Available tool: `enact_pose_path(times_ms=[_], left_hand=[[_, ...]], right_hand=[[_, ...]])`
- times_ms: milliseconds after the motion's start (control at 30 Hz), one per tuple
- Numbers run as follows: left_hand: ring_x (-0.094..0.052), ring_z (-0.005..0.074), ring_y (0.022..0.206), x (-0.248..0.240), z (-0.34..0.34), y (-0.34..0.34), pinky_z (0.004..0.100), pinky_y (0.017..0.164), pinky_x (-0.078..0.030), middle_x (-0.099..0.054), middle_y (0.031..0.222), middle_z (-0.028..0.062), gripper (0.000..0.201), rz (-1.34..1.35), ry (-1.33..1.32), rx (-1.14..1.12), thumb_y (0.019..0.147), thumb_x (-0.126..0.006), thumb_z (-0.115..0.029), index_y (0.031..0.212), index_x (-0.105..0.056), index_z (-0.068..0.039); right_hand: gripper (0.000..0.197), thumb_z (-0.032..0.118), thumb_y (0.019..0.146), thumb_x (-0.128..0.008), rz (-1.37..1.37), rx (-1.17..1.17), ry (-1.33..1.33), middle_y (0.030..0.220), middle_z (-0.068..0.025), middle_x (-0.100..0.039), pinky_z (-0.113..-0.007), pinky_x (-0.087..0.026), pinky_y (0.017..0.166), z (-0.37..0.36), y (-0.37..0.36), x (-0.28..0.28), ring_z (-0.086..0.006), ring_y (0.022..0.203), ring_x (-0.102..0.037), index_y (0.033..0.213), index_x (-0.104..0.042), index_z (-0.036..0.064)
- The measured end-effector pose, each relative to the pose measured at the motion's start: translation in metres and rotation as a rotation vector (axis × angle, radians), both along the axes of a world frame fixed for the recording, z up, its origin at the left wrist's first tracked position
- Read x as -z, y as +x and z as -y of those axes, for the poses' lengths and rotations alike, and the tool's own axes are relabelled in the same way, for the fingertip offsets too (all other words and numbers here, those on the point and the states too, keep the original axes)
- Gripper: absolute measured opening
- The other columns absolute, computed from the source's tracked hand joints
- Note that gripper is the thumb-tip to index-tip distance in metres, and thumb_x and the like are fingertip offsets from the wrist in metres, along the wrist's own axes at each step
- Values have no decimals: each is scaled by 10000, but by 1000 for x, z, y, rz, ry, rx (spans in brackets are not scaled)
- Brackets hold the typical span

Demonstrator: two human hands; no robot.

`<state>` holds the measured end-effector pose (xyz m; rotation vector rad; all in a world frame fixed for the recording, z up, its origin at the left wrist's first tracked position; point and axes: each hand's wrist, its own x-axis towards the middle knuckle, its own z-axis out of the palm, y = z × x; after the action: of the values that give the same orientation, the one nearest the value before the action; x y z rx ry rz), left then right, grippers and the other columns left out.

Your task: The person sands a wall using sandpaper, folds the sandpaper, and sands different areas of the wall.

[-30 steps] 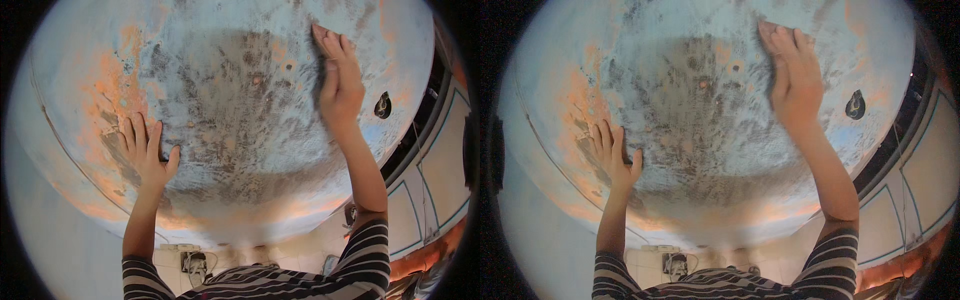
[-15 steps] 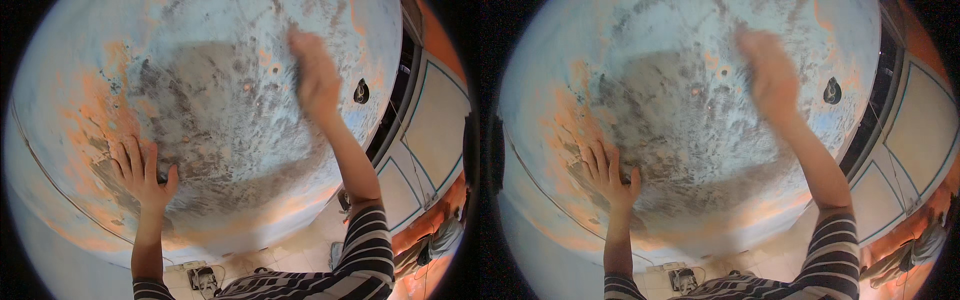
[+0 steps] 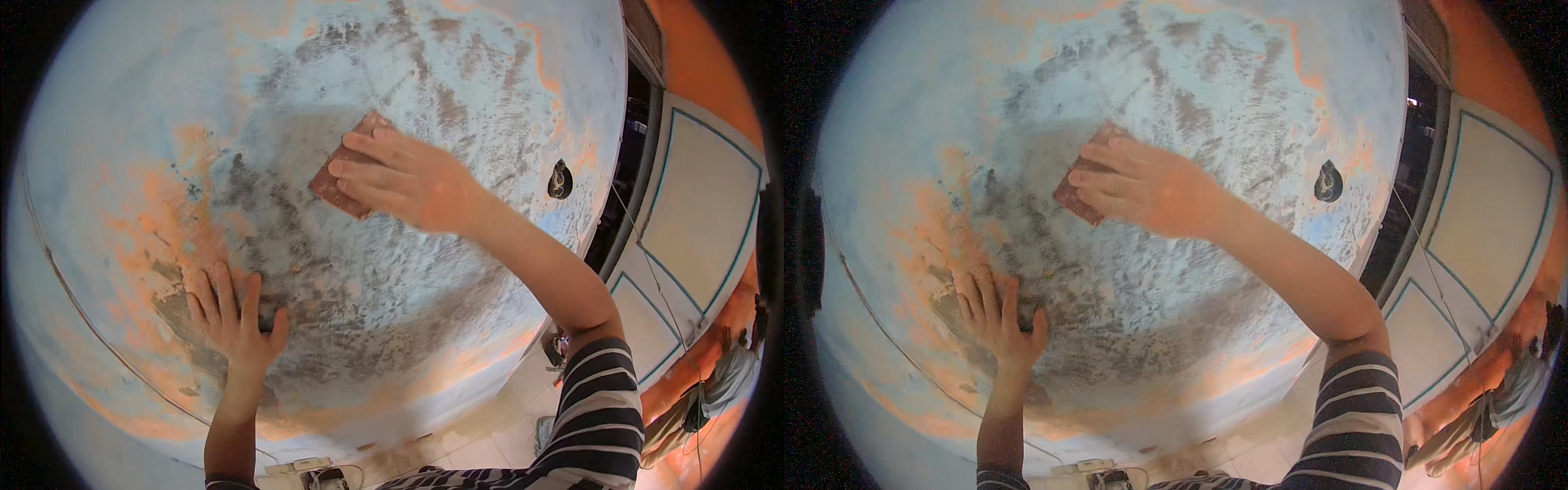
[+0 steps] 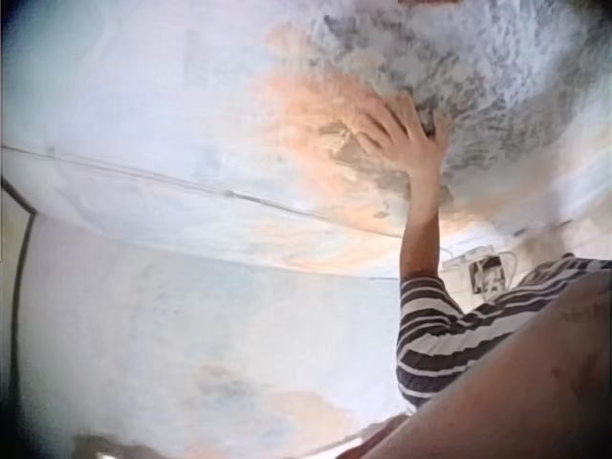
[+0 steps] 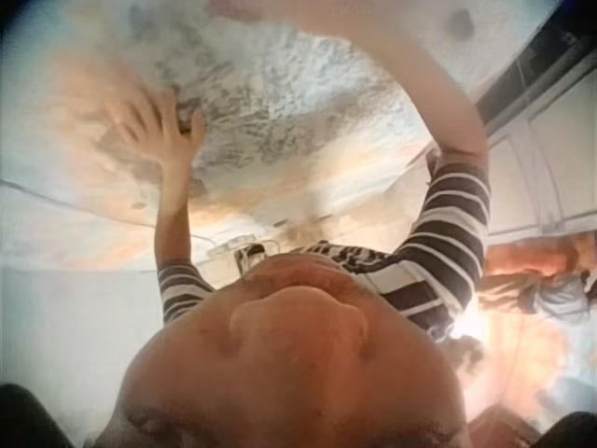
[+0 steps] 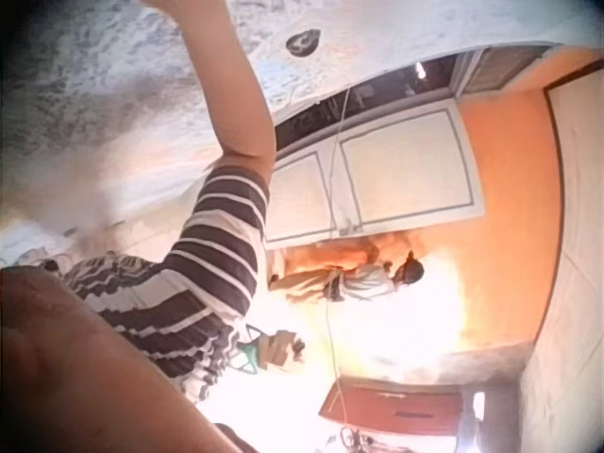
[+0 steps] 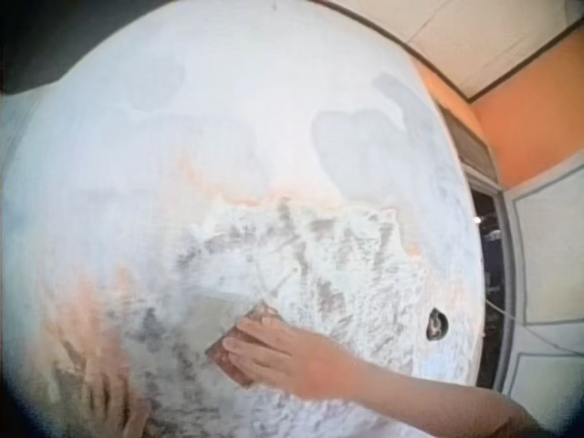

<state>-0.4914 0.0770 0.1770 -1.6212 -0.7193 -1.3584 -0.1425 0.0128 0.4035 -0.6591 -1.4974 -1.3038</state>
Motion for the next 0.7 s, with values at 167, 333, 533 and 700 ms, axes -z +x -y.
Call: enact_pose_path(times_ms=[167, 333, 533, 700], left_hand=[[-391, 464, 1455, -1, 1, 6, 665, 1158, -273, -467, 1554, 210, 535, -46, 5, 1, 961, -552, -487, 1366, -643, -149], [-394, 449, 1453, 3, -4, -14, 641, 1177, -247, -505, 1536, 172, 504, -67, -30, 56, 934, -616, -475, 1339, -679, -182], [-407, 438, 1446, -4, 2, -12, 629, 1162, -281, -500, 1544, 157, 500, -108, -51, 48, 934, -615, -467, 1340, -680, -182], [-416, 438, 1436, -1, -1, -26, 618, 1161, -277, -504, 1540, 156, 509, -154, -40, 44, 934, -617, -469, 1357, -667, -191]], right_hand=[[290, 39, 938, -519, -164, 1, 141, 1157, -116, -706, -420, -547, 863, -7, -7, -27, -303, 1045, -668, 1185, -669, 67], [331, 205, 1090, -397, 280, -9, 187, 1028, -137, -743, -414, -561, 824, -6, -63, -18, -316, 960, -716, 1186, -681, 66], [249, 66, 974, -509, -30, -60, 212, 1106, -110, -691, -461, -507, 911, -21, -33, -38, -319, 1068, -637, 1153, -677, 108], [293, 82, 1032, -450, -243, -88, 48, 1191, -128, -710, -408, -494, 983, -3, 10, -43, -320, 1138, -646, 1191, -696, 95]])
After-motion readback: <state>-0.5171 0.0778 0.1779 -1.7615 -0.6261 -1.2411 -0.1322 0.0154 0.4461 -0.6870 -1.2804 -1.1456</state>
